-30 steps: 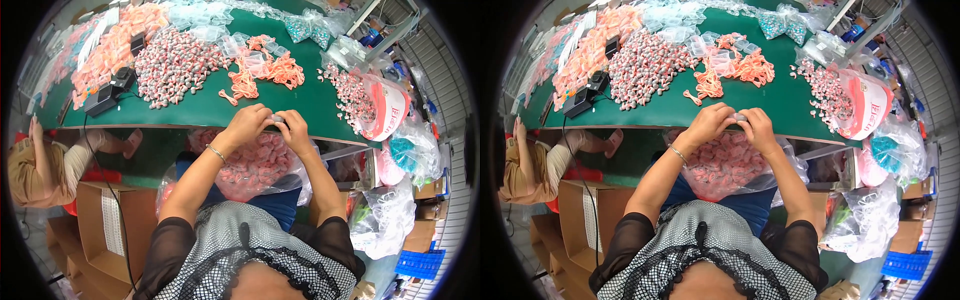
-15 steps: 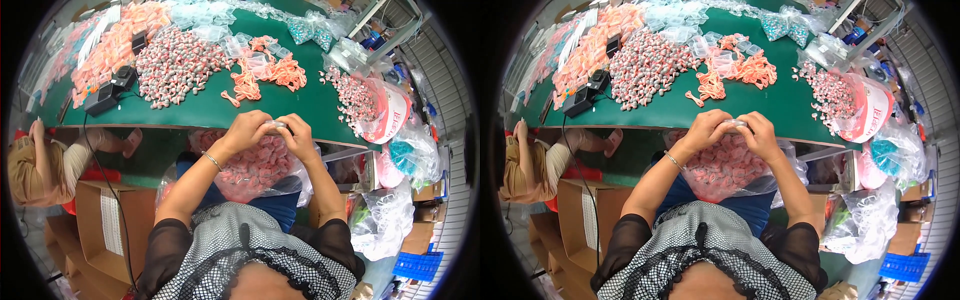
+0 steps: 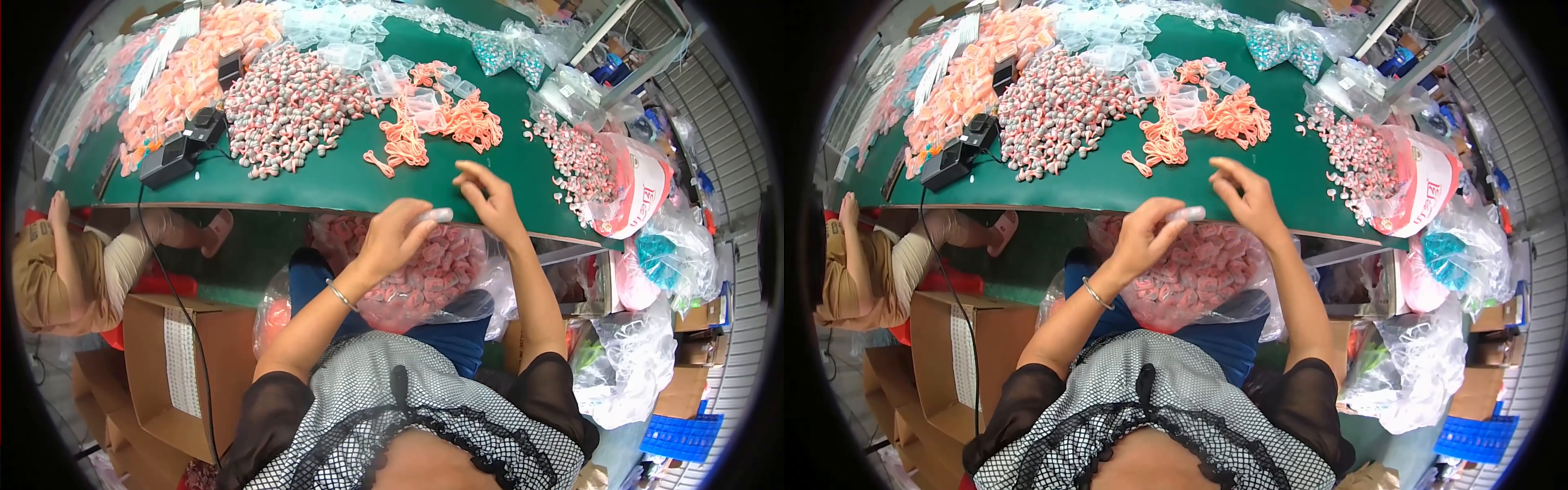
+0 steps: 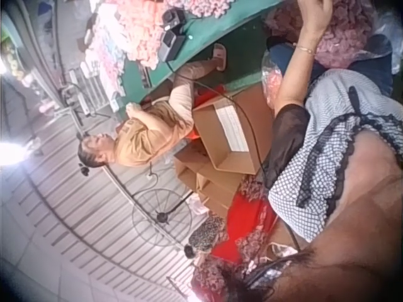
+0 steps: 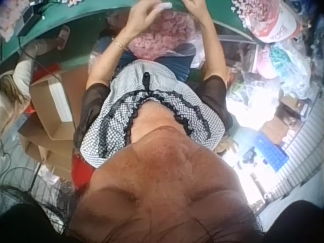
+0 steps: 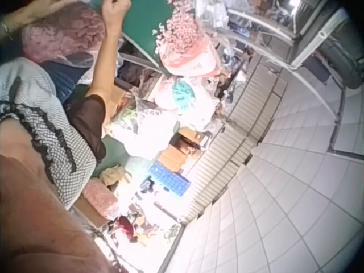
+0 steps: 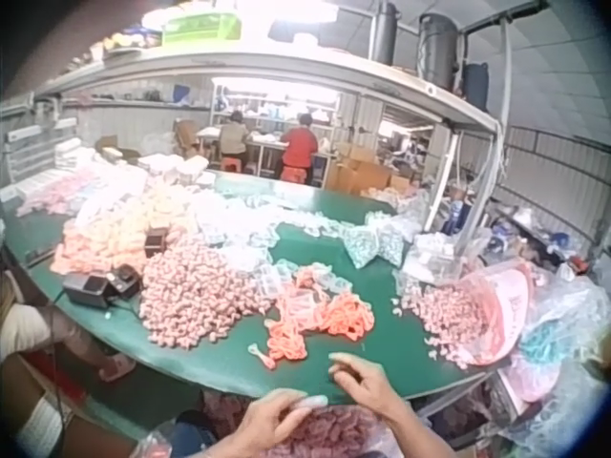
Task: Placing small pink plastic components into small clear plastic boxes at a factory workstation.
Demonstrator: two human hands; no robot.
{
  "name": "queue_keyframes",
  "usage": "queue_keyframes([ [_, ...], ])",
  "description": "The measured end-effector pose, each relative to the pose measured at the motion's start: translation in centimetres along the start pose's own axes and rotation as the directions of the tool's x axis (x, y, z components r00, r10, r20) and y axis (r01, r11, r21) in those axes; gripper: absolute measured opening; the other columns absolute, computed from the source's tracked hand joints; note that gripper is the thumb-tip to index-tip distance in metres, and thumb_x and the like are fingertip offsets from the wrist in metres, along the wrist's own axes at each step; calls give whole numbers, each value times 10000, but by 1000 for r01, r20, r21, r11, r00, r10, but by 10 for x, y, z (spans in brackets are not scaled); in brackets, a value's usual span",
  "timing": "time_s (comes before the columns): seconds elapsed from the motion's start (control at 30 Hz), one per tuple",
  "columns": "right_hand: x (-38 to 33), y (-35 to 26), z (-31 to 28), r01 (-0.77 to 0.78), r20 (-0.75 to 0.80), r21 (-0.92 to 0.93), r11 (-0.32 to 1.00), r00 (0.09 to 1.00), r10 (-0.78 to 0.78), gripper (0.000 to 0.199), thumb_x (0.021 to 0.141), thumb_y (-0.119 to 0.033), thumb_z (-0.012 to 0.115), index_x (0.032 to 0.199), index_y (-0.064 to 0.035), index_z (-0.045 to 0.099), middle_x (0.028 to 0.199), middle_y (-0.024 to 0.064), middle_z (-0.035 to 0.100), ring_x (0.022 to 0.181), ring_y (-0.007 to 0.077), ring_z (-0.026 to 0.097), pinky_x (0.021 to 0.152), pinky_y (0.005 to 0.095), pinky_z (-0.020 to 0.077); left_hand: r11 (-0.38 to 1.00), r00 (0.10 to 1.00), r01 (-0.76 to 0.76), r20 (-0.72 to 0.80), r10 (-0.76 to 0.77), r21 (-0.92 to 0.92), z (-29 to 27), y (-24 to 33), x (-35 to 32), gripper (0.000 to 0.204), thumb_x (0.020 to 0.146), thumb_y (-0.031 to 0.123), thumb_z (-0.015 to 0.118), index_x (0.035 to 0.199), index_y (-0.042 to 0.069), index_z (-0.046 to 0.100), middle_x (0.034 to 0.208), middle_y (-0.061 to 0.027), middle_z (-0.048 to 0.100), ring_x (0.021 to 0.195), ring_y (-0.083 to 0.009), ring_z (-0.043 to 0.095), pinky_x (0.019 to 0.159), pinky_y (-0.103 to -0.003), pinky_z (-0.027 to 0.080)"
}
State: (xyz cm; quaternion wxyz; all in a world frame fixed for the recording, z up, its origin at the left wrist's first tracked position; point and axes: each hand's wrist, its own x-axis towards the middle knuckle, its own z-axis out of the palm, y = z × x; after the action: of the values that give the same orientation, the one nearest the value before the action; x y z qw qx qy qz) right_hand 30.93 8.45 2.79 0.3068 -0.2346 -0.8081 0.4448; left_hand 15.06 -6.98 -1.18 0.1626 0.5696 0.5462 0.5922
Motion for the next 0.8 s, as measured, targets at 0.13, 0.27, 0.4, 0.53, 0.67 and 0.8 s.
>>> queue_keyframes([
  [0.13, 56, 27, 6, 224, -82, -564, 795, 943, -324, 331, 810, -101, 709, 1137, -85, 657, 977, 64, 673, 996, 284, 613, 874, 414, 462, 990, 984, -87, 165, 69, 109, 25, -31, -42, 273, 868, 141, 666, 1114, 27, 635, 1044, -179, 638, 889, -367, 649, 766, -422, 537],
  [0.27, 101, 28, 30, 285, -74, -778, 560, 844, -532, 315, 766, -93, 731, 1074, -111, 667, 1031, 38, 648, 1039, 281, 582, 899, 440, 410, 956, 931, 106, 310, -192, 273, 60, -111, -81, 224, 882, 173, 630, 1084, 85, 666, 949, -178, 685, 850, -401, 662, 760, -460, 544],
  [0.4, 109, 46, 25, 312, 41, -850, 424, 842, -538, 234, 755, -111, 743, 973, -127, 660, 1043, 25, 641, 1067, 245, 576, 896, 415, 380, 895, 846, 244, 369, -385, 374, 91, -163, -108, 211, 889, 208, 598, 1052, 87, 659, 924, -206, 682, 869, -423, 652, 770, -501, 527],
  [0.53, 82, 23, 23, 340, -1, -829, 445, 794, -608, 150, 780, -112, 718, 916, -128, 656, 933, 24, 643, 997, 238, 595, 897, 420, 380, 825, 737, 297, 434, -518, 481, 95, -174, -124, 224, 842, 129, 544, 1001, 82, 695, 900, -244, 684, 879, -408, 672, 783, -531, 519],
  [0.67, 25, 11, 9, 345, 20, -820, 457, 815, -579, 140, 784, -120, 715, 911, -127, 656, 874, 25, 621, 930, 231, 593, 886, 422, 386, 883, 782, 222, 465, -415, 414, 70, -151, -112, 205, 824, 163, 608, 982, 58, 685, 909, -216, 686, 872, -393, 668, 783, -499, 525],
  [0.8, -21, 11, 3, 342, 57, -810, 477, 855, -516, 148, 780, -124, 722, 914, -122, 659, 854, 27, 609, 902, 227, 586, 871, 418, 392, 993, 912, -17, 410, -32, 115, 28, -69, -52, 151, 836, 127, 667, 956, 39, 687, 905, -146, 680, 866, -338, 665, 767, -417, 536],
])
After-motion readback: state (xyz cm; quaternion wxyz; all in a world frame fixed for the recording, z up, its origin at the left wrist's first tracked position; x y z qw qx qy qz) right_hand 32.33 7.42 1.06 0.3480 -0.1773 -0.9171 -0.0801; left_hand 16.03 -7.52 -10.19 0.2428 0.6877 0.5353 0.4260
